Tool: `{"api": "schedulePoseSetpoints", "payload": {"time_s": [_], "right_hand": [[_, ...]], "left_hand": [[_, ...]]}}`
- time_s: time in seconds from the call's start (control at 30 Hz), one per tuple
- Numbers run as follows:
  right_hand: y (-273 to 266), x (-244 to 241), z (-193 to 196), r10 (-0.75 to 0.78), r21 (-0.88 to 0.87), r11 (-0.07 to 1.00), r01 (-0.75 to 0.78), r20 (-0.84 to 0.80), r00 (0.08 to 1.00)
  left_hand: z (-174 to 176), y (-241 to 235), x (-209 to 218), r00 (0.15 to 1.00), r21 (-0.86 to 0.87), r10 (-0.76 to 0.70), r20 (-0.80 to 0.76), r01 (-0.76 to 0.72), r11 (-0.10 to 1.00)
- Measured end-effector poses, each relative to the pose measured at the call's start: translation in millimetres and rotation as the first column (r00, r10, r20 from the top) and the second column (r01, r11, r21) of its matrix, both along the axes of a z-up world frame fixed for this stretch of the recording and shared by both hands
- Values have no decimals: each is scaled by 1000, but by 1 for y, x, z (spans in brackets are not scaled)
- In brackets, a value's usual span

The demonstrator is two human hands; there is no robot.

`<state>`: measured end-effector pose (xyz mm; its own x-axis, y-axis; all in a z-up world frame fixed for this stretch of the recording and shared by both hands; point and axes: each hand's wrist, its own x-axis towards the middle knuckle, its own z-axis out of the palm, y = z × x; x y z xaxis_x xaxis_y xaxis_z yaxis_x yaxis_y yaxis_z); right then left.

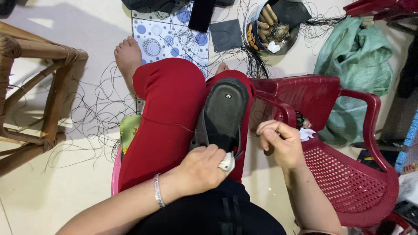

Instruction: The person sits on the floor and sews a black slip-on shoe using a needle and thread. They pull the thread through the shoe repeatedly to stitch the sole to the upper part.

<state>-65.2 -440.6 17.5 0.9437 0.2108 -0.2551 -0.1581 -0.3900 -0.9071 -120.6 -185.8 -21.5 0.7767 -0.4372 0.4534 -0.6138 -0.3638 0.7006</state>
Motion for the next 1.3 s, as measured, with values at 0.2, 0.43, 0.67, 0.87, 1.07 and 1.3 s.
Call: {"api": "schedulePoseSetpoints", "payload": {"time_s": [0.2,0.43,0.67,0.87,1.07,1.3], "right_hand": [[-15,-18,-24,-186,486,813,319,-303,935],[-15,0,19,526,-290,812,-507,-16,850],[7,-4,-23,439,-604,777,-176,320,840],[-71,25,-30,72,-665,674,322,494,867],[-371,11,-84,-675,-578,236,781,481,560],[-309,-3,-79,-132,-637,335,694,698,704]], "left_hand": [[-1,-14,0,980,100,13,197,-33,994],[-4,-24,-5,975,150,56,217,-90,985],[14,-4,12,998,105,23,65,-30,994],[35,34,48,903,56,101,-417,-85,995],[21,41,47,838,233,46,-543,98,968],[31,80,22,932,387,302,-201,-208,898]]}}
